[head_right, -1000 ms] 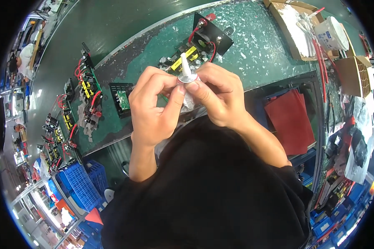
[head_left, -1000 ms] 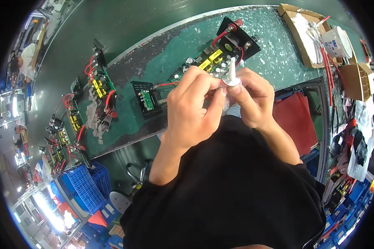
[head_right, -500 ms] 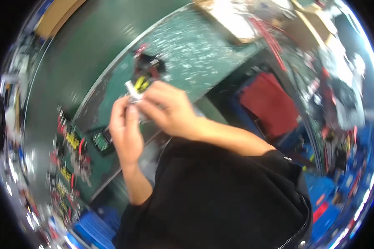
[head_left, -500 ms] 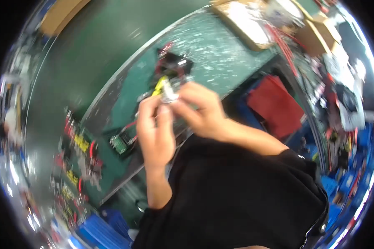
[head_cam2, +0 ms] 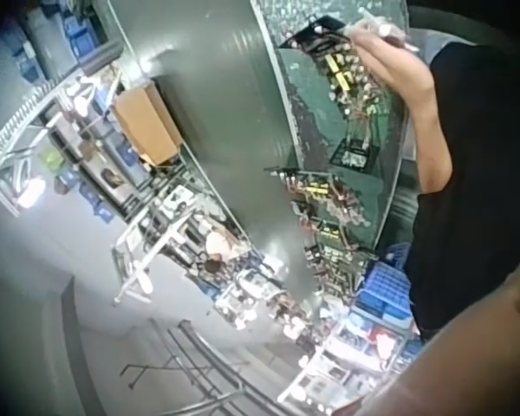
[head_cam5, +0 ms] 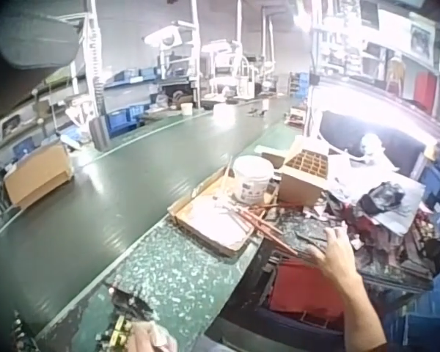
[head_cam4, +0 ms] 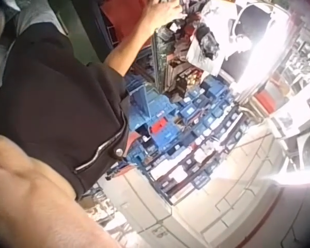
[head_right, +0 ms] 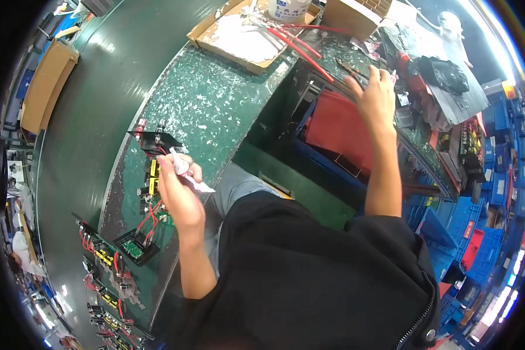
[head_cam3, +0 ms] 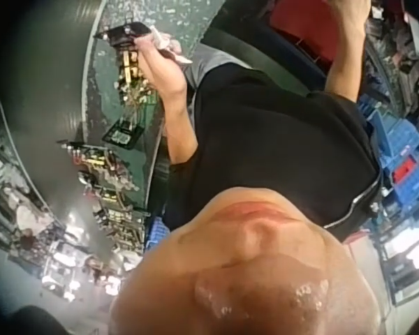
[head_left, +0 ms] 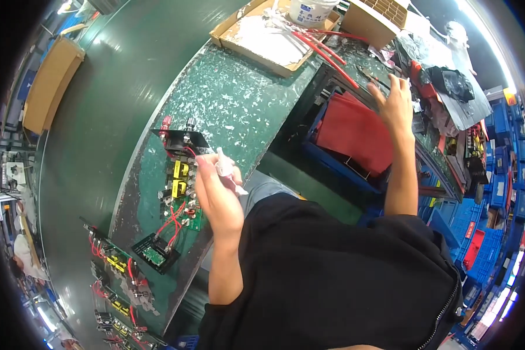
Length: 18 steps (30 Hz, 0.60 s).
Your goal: Applying adhesive/thermal paste and assembling components on electronic circuit boards at a manufacturing workstation.
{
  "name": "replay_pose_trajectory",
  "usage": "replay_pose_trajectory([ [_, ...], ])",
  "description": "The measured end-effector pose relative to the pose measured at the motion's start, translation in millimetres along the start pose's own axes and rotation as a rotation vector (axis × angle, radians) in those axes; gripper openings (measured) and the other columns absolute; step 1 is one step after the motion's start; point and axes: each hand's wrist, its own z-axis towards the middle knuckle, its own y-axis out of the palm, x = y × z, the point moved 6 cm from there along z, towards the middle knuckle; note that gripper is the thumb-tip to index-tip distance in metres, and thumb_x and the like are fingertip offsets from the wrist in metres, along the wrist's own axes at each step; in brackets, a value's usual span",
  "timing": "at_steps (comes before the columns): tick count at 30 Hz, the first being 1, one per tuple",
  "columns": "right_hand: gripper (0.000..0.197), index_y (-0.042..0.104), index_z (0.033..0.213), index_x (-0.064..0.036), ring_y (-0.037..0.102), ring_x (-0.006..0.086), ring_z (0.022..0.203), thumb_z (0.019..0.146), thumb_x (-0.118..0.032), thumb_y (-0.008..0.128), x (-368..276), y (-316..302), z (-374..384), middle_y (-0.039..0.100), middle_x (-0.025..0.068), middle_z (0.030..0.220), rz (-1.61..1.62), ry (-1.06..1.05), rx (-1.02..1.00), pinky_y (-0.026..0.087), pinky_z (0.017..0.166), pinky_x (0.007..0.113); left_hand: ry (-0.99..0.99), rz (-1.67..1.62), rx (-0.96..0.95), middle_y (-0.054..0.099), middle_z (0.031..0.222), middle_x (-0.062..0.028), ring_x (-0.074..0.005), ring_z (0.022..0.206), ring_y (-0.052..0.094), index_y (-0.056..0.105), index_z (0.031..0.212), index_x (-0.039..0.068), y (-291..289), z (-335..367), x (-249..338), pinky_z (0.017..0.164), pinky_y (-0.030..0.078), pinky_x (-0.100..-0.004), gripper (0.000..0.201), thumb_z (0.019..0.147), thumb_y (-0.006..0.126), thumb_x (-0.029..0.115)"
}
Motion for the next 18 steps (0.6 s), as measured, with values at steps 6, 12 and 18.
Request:
replay_pose_trajectory([
  [6, 0.055, 0.059, 0.127, 0.0014, 0.06, 0.0421, 0.108, 0.087, -0.034, 0.073, 17.8, 35.1, 2.3, 0.062, 0.0216, 0.116, 0.018, -0.221, -0.342, 0.048, 0.089, 0.047, 0.044, -0.021, -0.084, 0.042, 0.069, -0.0019, -0.0114, 0.06, 0.039, 0.048, 0.075, 0.007, 27.9, 10.5, -6.6, 0.058, 0.033, -0.0263, 0.053, 0.11, 0.032, 0.044],
  [12, 0.036, 0.061, 0.11, 0.0031, 0.061, 0.0439, 0.102, 0.084, -0.022, 0.062, 28.4, 16.6, 8.3, 0.064, 0.0257, 0.104, 0.047, -0.172, -0.118, 0.049, 0.088, 0.047, 0.336, 0.359, -0.026, 0.048, 0.061, -0.0008, -0.0093, 0.056, 0.042, 0.047, 0.065, 0.005, 37.3, 14.3, 18.3, 0.054, 0.032, -0.0269, 0.063, 0.111, 0.026, 0.043],
  [18, 0.034, 0.063, 0.11, 0.0021, 0.061, 0.0191, 0.098, 0.085, -0.005, 0.041, 15.1, -23.9, -22.0, 0.063, 0.011, 0.107, 1.167, 0.476, -0.16, 0.056, 0.079, 0.033, 0.57, 0.461, 0.027, 0.049, 0.063, -0.001, -0.0098, 0.057, 0.041, 0.045, 0.067, 0.005, 28.2, 19.8, 22.6, 0.055, 0.032, -0.0261, 0.057, 0.112, 0.027, 0.035],
])
